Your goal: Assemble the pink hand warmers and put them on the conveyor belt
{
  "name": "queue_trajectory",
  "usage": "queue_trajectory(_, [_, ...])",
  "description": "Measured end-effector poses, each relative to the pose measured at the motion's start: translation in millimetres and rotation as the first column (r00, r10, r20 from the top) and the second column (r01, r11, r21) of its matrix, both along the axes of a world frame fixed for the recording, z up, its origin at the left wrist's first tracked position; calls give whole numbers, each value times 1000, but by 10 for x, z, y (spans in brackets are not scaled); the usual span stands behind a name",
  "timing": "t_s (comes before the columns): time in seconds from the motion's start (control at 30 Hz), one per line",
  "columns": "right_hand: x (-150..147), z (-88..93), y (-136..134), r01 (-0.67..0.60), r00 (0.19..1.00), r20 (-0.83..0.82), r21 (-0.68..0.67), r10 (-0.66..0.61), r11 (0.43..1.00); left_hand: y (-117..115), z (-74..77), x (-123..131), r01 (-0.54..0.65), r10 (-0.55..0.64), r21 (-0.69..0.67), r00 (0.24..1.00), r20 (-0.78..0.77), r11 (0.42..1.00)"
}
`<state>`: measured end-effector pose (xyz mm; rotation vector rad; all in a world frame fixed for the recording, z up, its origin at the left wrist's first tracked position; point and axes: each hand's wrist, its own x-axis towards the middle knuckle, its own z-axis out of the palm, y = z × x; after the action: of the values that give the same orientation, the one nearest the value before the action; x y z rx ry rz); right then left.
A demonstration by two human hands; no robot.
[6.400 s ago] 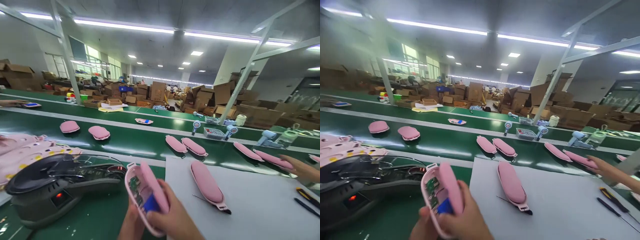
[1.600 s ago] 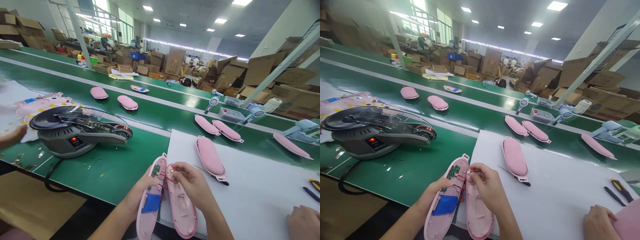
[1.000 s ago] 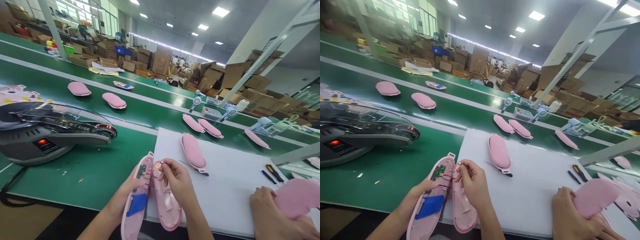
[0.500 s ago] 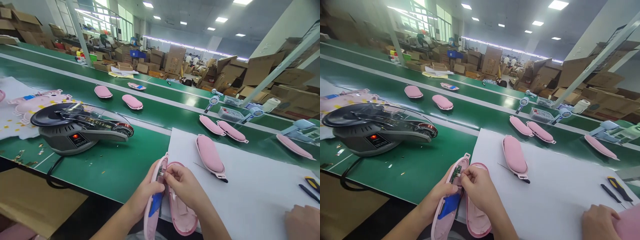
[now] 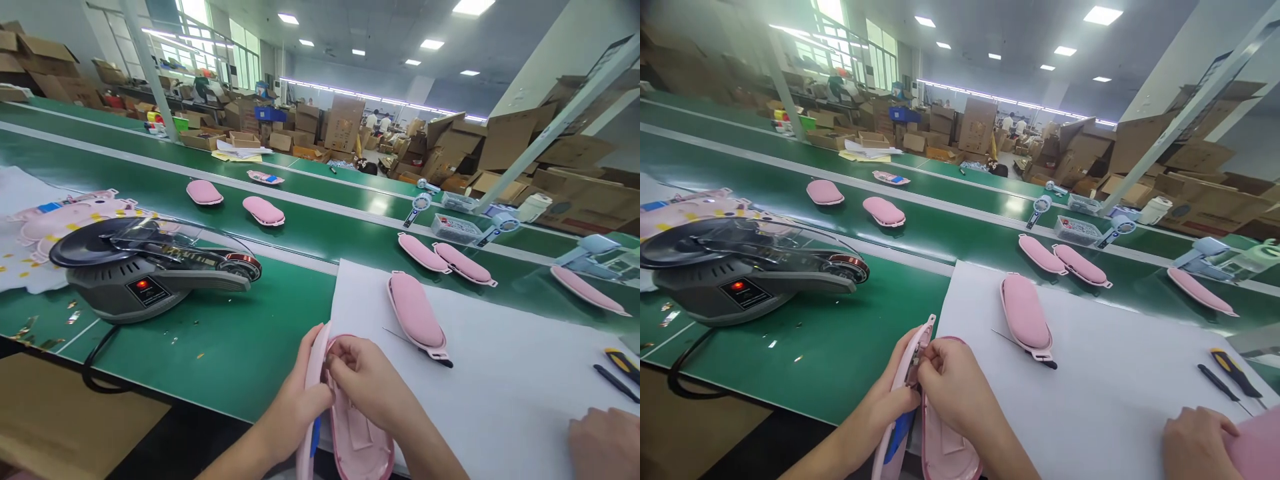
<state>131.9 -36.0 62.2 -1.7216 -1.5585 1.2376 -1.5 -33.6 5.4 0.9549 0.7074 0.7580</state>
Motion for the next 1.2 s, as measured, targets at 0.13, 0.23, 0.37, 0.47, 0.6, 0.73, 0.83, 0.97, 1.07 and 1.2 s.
queue_trajectory(0.13, [155, -154, -160, 140, 978, 134, 143, -160, 980, 71, 74, -9, 52, -16, -207, 985, 170, 977])
queue_trajectory(0.23, [282, -471, -406, 360, 833, 317, 315, -454, 878, 89, 68, -49, 25, 65, -316, 961, 270, 949])
queue_trajectory(0.37, [270, -753, -677, 407, 890, 128, 207, -437, 889, 109, 17, -90, 4, 96, -334, 955, 282, 943])
queue_trajectory(0.47, [197, -673, -739, 526, 850, -53, 122, -524, 842, 153, 36, -126, -54, 101, -269, 981, 166, 962])
queue_trajectory(0.6, [118, -505, -724, 547, 829, 11, 192, -559, 815, 205, 104, -210, -138, 142, 37, 977, -161, 990])
queue_trajectory(0.73, [-16, -515, -706, 460, 866, 45, 322, -499, 828, 186, 61, -256, -179, 366, 389, 795, -484, 904])
queue_trajectory(0.83, [-113, -535, -708, 419, 867, 97, 386, -488, 822, 126, 3, -233, -212, 481, 505, 725, -493, 837])
queue_trajectory(0.97, [-192, -510, -697, 378, 862, 162, 429, -481, 820, 45, 26, -167, -293, 589, 553, 645, -488, 780])
queue_trajectory(1.07, [-242, -509, -656, 354, 886, 111, 463, -450, 812, 25, 81, -138, -329, 663, 611, 585, -466, 720])
queue_trajectory(1.2, [-291, -555, -620, 351, 935, -109, 408, -336, 843, 33, 102, -161, -155, 677, 731, 539, -501, 664])
